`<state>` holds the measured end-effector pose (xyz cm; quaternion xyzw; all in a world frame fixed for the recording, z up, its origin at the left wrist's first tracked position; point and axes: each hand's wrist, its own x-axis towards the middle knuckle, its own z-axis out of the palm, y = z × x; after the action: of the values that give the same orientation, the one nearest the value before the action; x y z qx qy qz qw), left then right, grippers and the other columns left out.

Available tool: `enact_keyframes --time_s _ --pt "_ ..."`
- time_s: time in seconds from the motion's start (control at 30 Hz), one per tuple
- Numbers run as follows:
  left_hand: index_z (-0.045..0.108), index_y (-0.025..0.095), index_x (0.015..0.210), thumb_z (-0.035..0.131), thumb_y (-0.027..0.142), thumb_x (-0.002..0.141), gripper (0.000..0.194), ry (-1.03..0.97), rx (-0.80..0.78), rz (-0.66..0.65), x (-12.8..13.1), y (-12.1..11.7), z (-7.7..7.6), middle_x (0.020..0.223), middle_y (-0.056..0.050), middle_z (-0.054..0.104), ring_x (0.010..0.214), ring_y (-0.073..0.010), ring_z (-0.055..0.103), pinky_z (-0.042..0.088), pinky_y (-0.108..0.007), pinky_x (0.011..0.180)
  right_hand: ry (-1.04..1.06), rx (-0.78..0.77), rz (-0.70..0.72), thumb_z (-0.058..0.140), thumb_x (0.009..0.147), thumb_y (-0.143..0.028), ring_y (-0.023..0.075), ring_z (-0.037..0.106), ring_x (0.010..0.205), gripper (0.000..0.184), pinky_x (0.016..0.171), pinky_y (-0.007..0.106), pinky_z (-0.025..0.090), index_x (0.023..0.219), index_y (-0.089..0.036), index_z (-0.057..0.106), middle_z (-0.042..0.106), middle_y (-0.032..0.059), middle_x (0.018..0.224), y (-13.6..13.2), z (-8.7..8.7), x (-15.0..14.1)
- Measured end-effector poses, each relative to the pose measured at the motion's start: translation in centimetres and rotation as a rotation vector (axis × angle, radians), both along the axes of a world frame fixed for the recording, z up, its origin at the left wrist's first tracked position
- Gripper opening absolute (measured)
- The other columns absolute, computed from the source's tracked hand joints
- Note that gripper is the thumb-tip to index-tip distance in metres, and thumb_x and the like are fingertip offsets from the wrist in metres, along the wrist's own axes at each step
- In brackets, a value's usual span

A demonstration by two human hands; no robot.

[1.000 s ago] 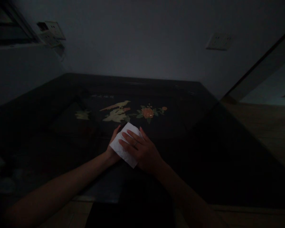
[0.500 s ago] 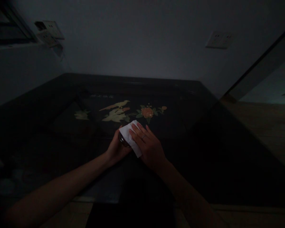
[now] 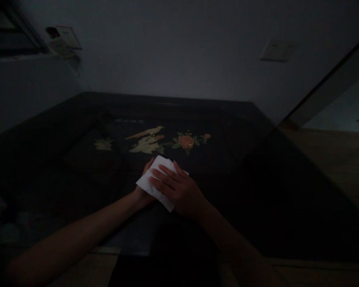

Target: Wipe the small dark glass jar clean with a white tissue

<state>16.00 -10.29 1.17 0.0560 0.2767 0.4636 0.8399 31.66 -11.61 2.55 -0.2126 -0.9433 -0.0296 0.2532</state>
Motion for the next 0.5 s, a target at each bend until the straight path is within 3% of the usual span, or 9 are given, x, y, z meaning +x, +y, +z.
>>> enact_keyframes --time_s 0.13,0.3,0.5 --pt "0.063 0.007 0.109 0.034 0.054 0.092 0.058 -0.049 -0.131 0.048 0.0 0.1 1.0 0.067 -0.005 0.066 0.057 -0.0141 0.06 0.046 -0.024 0.059 0.031 -0.008 0.032 0.03 0.097 -0.017 0.0237 0.037 0.137 0.041 0.112 0.052 0.033 0.132 -0.009 0.049 0.052 0.0128 0.14 0.2 0.1 0.6" --pt "0.065 0.009 0.102 0.036 0.046 0.094 0.048 -0.087 -0.1 0.165 0.3 0.2 1.2 0.071 -0.004 0.068 0.06 -0.0127 0.06 0.046 -0.022 0.061 0.106 -0.031 -0.017 0.032 0.093 -0.014 0.0227 0.036 0.138 0.044 0.109 0.046 0.04 0.133 -0.008 0.048 0.053 0.0161 0.138 0.5 0.3 1.2" --pt "0.068 0.014 0.099 0.043 0.041 0.092 0.038 -0.005 -0.033 0.118 0.6 0.1 0.8 0.073 -0.004 0.07 0.062 -0.0149 0.062 0.048 -0.026 0.06 0.078 -0.068 -0.131 0.034 0.092 -0.013 0.0242 0.027 0.142 0.047 0.112 0.048 0.035 0.138 -0.008 0.042 0.044 0.017 0.145 0.5 0.3 1.0"
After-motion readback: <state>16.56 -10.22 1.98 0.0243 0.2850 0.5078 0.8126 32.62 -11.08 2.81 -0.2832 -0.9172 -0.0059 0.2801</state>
